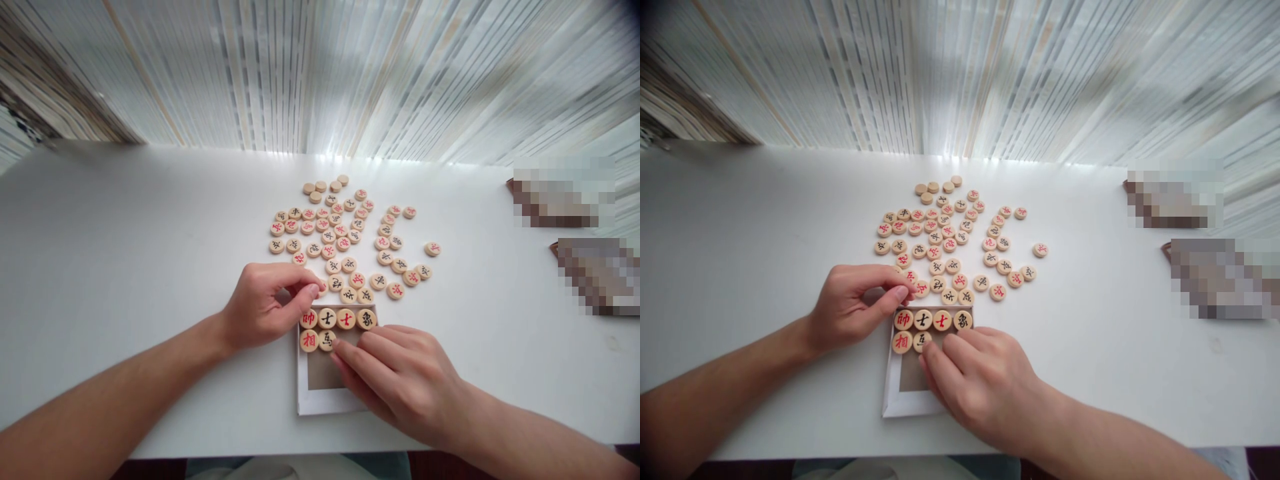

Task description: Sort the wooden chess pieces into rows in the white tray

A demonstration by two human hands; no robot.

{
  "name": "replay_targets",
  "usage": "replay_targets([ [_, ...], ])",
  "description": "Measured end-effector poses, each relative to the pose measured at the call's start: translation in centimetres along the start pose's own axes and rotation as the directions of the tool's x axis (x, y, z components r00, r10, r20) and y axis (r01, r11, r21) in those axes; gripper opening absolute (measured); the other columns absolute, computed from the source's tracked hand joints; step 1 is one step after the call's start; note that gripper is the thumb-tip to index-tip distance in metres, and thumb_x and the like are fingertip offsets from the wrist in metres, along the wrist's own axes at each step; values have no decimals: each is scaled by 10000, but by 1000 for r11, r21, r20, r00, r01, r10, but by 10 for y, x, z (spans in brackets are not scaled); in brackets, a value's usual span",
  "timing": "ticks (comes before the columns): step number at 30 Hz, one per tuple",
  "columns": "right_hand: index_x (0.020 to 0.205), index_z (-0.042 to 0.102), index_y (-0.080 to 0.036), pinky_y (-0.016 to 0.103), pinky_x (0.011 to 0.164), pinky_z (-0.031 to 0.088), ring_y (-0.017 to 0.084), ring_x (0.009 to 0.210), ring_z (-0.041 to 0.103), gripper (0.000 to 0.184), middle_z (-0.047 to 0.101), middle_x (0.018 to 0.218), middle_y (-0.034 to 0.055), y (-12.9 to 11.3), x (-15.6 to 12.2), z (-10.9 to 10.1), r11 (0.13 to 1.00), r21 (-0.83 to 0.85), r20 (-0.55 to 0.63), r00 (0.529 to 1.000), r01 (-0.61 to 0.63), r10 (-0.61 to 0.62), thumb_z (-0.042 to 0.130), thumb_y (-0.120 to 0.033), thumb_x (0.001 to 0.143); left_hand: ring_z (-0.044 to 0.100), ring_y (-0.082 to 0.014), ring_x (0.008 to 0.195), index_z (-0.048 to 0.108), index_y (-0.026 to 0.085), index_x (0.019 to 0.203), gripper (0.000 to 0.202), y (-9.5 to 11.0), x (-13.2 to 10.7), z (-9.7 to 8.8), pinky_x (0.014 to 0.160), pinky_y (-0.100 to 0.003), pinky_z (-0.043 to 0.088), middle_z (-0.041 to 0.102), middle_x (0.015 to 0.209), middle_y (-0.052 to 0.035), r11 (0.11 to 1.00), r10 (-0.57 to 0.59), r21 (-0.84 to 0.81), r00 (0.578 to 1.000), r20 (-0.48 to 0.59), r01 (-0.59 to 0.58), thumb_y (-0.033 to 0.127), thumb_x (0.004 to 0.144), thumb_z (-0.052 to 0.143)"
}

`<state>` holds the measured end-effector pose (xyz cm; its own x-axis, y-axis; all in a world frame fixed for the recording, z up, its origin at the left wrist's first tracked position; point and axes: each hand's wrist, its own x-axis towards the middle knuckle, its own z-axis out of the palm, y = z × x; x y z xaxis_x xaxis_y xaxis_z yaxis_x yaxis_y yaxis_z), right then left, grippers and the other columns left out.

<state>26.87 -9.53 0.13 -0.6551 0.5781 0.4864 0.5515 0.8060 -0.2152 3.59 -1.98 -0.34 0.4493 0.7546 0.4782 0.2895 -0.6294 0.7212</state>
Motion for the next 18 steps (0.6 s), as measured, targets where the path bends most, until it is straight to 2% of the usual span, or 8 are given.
replay_targets([
  [3,963,766,-104,350,514,334,153,533,498,181,626,639,-1,3,1,-2,1000,18,-23,1000,-17,17,616,-124,1061,735,-133,619,789,160,839,185,-2,1,-5,589,-216,568,810,739,-30,999,3,37,1000,-30,-2,137,961,652],
  [6,951,753,-124,335,516,359,143,527,515,176,641,652,-3,7,1,-4,998,52,-60,997,-44,47,614,-137,1058,775,-154,667,800,178,862,174,-8,3,-13,647,-236,611,832,769,-24,996,-37,82,994,-105,46,176,970,664],
  [12,853,722,-175,266,494,366,103,474,464,218,576,579,-36,26,6,-15,980,130,-238,955,-148,176,619,-146,1042,780,-177,693,812,196,884,208,-23,9,-33,710,-282,624,835,788,-8,961,-140,197,958,-248,192,297,994,667],
  [14,771,709,-189,244,489,376,94,469,482,267,593,561,-29,38,6,-21,966,134,-282,927,-219,249,643,-168,1029,793,-199,771,818,214,899,206,-28,11,-40,765,-305,612,848,831,-5,928,-135,292,941,-311,230,317,994,667],
  [16,699,709,-192,248,487,383,97,463,484,314,606,540,-18,53,5,-28,938,111,-326,879,-329,347,675,-214,1010,795,-214,800,829,227,916,218,-33,13,-47,738,-312,581,858,868,-4,891,-123,371,924,-361,263,339,995,660],
  [18,662,728,-192,266,477,378,109,446,445,356,561,491,-16,70,3,-34,876,124,-392,788,-466,475,695,-313,995,785,-216,776,832,234,905,239,-39,15,-52,709,-320,556,861,872,-2,859,-123,416,908,-400,299,361,996,651],
])
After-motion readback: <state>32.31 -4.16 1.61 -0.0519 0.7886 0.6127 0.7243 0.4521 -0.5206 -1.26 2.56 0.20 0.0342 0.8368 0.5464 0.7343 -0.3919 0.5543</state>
